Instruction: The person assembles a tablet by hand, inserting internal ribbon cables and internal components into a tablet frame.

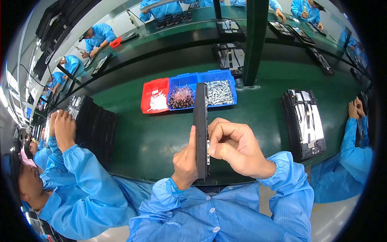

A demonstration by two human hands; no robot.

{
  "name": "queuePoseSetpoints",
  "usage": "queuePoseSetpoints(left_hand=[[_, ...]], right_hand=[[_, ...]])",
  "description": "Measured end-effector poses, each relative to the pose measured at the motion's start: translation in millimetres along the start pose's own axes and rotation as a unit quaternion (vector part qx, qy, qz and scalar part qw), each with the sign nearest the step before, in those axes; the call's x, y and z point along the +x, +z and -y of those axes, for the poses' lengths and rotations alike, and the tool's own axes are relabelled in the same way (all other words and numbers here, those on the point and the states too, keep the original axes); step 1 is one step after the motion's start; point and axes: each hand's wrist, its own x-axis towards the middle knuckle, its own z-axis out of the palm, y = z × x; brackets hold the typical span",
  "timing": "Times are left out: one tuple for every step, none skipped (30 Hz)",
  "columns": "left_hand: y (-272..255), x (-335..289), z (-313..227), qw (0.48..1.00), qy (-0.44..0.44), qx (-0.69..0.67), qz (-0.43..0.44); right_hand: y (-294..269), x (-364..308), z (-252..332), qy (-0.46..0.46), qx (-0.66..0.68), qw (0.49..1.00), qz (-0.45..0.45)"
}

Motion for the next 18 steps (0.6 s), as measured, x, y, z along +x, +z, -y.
queuePoseSetpoints(left_hand=[[0,0,0,1.0,0.001,-0.001,0.0],[1,0,0,1.0,0.001,0.0,-0.001],[1,0,0,1.0,0.0,0.001,-0.003],[1,-1,-1,1.0,0.0,0.001,-0.003],[1,-1,-1,1.0,0.0,0.006,-0.005],[1,-1,-1,1.0,0.0,0.01,-0.007],[1,-1,-1,1.0,-0.001,0.011,-0.008],[0,1,-2,1.0,0.0,0.012,-0.009],[0,2,-3,1.0,0.001,0.013,-0.009],[2,3,-5,1.0,-0.001,0.012,-0.009],[3,4,-7,0.999,-0.016,-0.006,-0.027],[5,5,-9,0.998,-0.031,-0.023,-0.045],[3,7,-9,0.998,-0.032,-0.023,-0.045],[0,8,-8,1.0,-0.011,-0.006,-0.022],[-1,9,-8,1.0,0.012,0.009,0.001],[-1,9,-8,1.0,0.012,0.009,0.001],[-1,8,-8,1.0,0.01,0.004,0.008],[0,8,-9,1.0,0.008,-0.003,0.015]], right_hand=[[0,0,1,-0.001,0.0,1.0,-0.001],[1,0,2,0.008,0.021,1.0,-0.011],[1,1,2,0.018,0.042,0.999,-0.02],[2,1,1,0.018,0.042,0.999,-0.02],[2,1,1,0.014,0.043,0.999,-0.026],[3,1,0,0.011,0.044,0.998,-0.032],[2,2,1,0.012,0.043,0.998,-0.032],[2,2,1,0.015,0.037,0.999,-0.029],[2,1,2,0.018,0.03,0.999,-0.026],[3,1,2,0.019,0.029,0.999,-0.026],[5,0,2,0.022,0.041,0.998,-0.039],[6,0,2,0.023,0.053,0.997,-0.05],[7,-1,-2,0.025,0.053,0.997,-0.049],[7,-3,-8,0.003,0.07,0.996,-0.048],[8,-6,-13,-0.021,0.087,0.995,-0.049],[11,-9,-17,-0.021,0.087,0.995,-0.05],[14,-13,-20,-0.044,0.092,0.994,-0.043],[14,-17,-23,-0.067,0.096,0.992,-0.038]])
